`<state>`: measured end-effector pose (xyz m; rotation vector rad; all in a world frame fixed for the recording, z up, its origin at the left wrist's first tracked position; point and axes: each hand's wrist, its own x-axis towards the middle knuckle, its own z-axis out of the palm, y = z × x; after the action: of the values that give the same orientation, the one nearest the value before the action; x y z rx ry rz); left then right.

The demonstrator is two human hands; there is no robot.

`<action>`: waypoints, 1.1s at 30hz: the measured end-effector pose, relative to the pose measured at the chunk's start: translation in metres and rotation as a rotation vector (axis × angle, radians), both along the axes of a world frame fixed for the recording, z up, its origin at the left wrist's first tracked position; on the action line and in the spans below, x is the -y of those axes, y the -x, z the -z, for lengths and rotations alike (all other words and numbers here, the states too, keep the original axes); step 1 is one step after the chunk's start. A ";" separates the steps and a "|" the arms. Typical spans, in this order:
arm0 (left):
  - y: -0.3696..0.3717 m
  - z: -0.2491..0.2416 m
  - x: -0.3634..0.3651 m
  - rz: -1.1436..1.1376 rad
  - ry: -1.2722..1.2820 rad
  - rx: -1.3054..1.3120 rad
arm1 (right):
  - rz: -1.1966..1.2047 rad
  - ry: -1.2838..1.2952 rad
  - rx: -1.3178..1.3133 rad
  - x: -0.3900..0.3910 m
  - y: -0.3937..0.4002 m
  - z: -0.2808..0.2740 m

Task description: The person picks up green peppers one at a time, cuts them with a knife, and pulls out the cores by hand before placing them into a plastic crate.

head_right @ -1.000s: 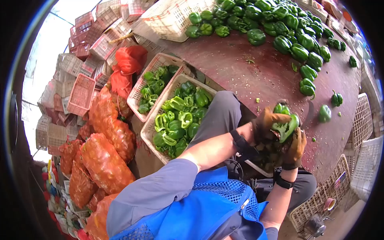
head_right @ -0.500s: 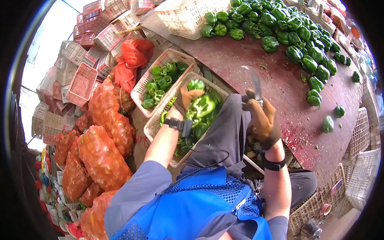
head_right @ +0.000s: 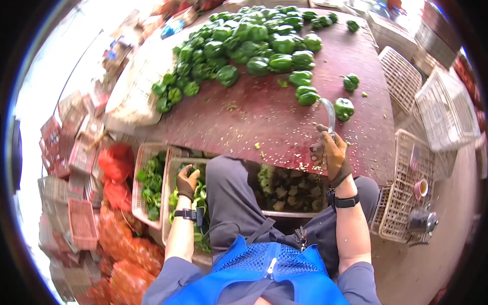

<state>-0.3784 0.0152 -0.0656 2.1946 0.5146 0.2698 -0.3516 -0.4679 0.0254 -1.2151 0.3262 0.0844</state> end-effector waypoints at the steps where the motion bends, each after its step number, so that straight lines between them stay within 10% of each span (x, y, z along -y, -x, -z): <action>1: -0.021 -0.016 0.011 0.070 0.107 0.027 | 0.023 -0.009 -0.037 0.008 -0.001 0.003; 9: -0.188 -0.087 0.215 0.593 -0.031 0.069 | 0.059 -0.032 -0.021 0.035 -0.009 0.036; 12: -0.267 -0.030 0.284 0.822 0.021 0.395 | 0.096 -0.084 -0.055 0.045 -0.013 0.039; 19: -0.361 -0.036 0.373 1.216 -0.874 -0.062 | 0.122 -0.096 -0.052 0.061 -0.017 0.037; 27: -0.354 -0.042 0.370 0.996 -0.743 0.036 | 0.079 -0.103 -0.066 0.056 -0.023 0.041; 33: -0.331 -0.029 0.339 0.593 -0.172 0.190 | 0.094 -0.050 -0.069 0.047 -0.024 0.046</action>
<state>-0.0473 -0.3234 -0.0362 2.3438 -0.2790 0.2000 -0.3272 -0.5154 -0.0210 -1.1479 0.4387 0.0530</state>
